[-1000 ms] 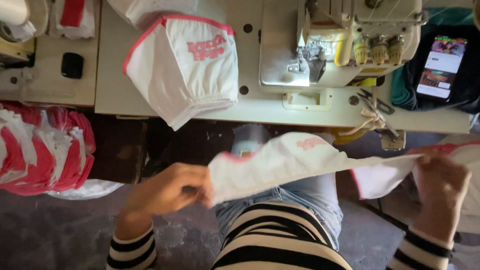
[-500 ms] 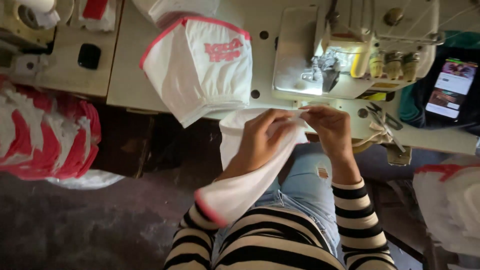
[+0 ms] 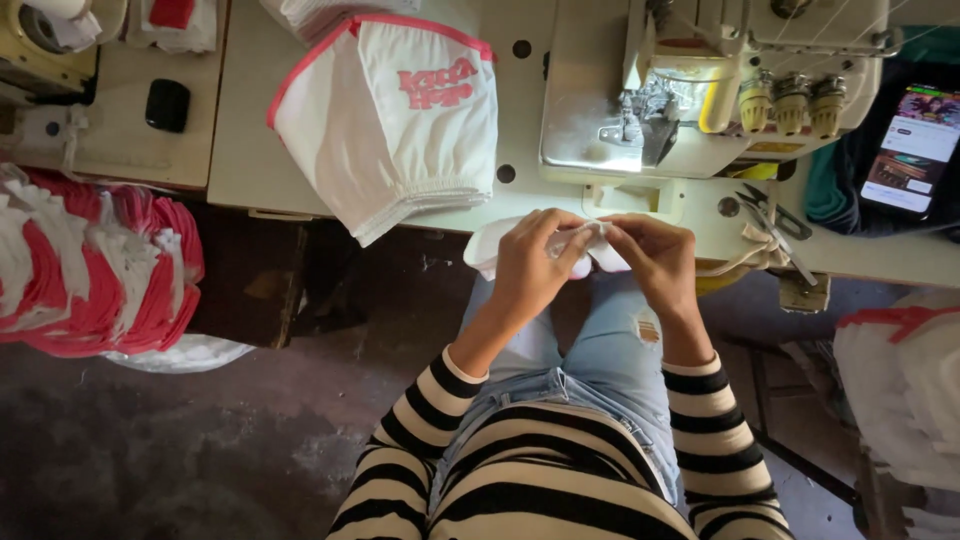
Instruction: Inspecting and folding small garments at a sewing workstation.
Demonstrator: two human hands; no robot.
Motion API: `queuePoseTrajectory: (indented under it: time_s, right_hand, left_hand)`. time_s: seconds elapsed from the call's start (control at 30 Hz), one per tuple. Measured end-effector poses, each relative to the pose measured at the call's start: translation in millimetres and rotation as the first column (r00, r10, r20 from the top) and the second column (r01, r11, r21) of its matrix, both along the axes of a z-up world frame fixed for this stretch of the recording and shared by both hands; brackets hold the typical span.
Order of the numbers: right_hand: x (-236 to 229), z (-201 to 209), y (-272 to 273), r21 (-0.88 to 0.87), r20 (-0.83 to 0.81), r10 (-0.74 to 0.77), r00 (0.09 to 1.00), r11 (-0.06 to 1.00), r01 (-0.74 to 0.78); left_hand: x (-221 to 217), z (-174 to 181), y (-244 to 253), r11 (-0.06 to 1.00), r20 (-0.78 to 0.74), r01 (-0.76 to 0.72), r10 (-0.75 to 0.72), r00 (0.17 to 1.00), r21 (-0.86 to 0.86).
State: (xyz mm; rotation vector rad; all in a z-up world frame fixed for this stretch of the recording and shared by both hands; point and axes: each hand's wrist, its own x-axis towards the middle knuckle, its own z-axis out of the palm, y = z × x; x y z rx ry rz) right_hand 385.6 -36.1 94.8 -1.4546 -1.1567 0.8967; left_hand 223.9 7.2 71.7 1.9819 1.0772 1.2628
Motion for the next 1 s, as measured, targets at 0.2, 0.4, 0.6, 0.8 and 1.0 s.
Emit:
queuePoseTrajectory:
  time_s: [0.2,0.4,0.6,0.8,1.0]
  right_hand:
    - [86,-49,-35,-0.056,0.207,-0.111,0.972,0.991,0.125]
    - [148,-39,-75,-0.118,0.232,-0.453,0.861,0.866,0.487]
    - [56,-29,56,0.015,0.267,-0.137,0.954,0.99,0.138]
    - [45,-76,94,-0.01,-0.226,-0.306,0.925,0.95,0.312]
    - [45,-83,73,-0.101,-0.373,-0.203,0.905,0.979,0.178]
  left_hand:
    - [-13,-15,-7,0.966,-0.328,0.023,0.064,0.943,0.256]
    - [-101,57,70,0.851,-0.607,0.507,-0.332,0.722,0.138]
    - [7,45,182,0.857,-0.639,0.233,0.135,0.758,0.458]
    - [68,-41,140,0.935,-0.556,0.141,0.068,0.828,0.324]
    - [69,-44,118,0.916,-0.201,0.26,-0.204,0.958,0.305]
